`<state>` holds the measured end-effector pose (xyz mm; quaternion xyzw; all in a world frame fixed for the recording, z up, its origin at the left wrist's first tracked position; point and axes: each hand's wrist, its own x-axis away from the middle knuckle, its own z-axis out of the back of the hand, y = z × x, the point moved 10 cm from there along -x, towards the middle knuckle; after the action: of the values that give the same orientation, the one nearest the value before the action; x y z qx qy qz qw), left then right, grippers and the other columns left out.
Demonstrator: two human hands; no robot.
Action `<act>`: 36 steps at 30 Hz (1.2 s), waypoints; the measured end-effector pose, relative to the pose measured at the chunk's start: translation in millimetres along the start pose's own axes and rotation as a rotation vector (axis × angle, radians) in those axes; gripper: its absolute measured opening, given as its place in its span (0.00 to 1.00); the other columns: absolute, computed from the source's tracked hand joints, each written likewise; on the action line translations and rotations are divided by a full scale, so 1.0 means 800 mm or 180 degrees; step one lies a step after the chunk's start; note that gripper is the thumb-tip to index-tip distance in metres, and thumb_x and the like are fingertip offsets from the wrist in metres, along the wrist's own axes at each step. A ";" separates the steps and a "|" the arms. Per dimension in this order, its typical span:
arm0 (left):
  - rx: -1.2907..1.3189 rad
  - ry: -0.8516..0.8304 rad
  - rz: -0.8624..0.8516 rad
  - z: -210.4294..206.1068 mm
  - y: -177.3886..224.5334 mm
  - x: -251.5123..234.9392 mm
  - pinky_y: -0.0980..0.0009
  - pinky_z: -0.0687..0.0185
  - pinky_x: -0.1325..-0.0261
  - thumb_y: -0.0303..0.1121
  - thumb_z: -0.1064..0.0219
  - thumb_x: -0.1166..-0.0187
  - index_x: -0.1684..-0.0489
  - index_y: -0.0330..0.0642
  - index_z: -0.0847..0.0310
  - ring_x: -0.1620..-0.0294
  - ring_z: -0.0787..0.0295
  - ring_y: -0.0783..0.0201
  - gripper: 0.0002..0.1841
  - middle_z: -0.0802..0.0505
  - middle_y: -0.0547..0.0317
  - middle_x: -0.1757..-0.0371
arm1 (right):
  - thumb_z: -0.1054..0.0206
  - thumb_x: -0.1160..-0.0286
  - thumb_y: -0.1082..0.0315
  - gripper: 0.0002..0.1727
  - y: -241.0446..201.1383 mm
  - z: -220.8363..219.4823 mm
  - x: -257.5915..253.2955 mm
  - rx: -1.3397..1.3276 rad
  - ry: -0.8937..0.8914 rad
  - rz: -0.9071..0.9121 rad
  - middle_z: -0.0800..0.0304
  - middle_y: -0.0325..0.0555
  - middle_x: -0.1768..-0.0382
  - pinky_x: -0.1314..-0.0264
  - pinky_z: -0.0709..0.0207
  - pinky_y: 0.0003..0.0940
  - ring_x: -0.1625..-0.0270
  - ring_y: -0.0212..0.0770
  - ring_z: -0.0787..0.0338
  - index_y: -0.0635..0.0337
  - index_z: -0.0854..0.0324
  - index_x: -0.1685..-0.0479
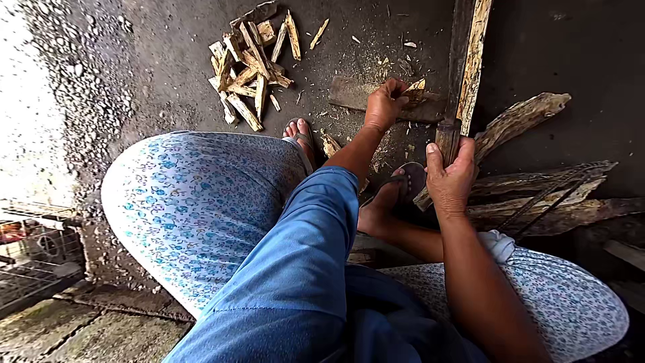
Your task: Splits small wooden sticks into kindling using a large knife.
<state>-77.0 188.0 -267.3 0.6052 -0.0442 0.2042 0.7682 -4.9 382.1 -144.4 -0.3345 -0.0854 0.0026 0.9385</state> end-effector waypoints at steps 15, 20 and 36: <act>0.0026 -0.0100 0.0134 0.000 -0.002 -0.002 0.62 0.17 0.29 0.23 0.28 0.23 0.45 0.34 0.11 0.40 0.08 0.59 0.11 0.06 0.46 0.45 | 0.38 0.12 0.48 0.30 0.040 -0.044 -0.010 0.1150 -0.1042 -0.0750 0.12 0.70 0.57 0.47 0.22 0.68 0.49 0.71 0.09 0.69 0.30 0.31; 0.0082 -0.0047 0.0116 0.009 0.010 0.003 0.61 0.18 0.29 0.23 0.30 0.22 0.46 0.33 0.10 0.41 0.08 0.59 0.10 0.05 0.47 0.46 | 0.36 0.14 0.47 0.30 0.038 -0.038 -0.005 0.1036 -0.0807 -0.0622 0.11 0.69 0.60 0.50 0.22 0.69 0.52 0.71 0.09 0.67 0.28 0.32; -0.0553 -0.0112 0.0941 0.046 -0.045 0.033 0.52 0.23 0.20 0.23 0.34 0.21 0.25 0.35 0.23 0.25 0.16 0.49 0.23 0.12 0.42 0.28 | 0.38 0.12 0.47 0.32 0.047 -0.056 -0.002 0.1018 -0.1218 -0.0879 0.13 0.73 0.54 0.45 0.22 0.69 0.48 0.72 0.10 0.69 0.33 0.28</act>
<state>-33.4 153.6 -282.3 0.5269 -0.1636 0.2998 0.7783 2.6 383.0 -201.9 -0.1608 -0.3043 -0.0487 0.9376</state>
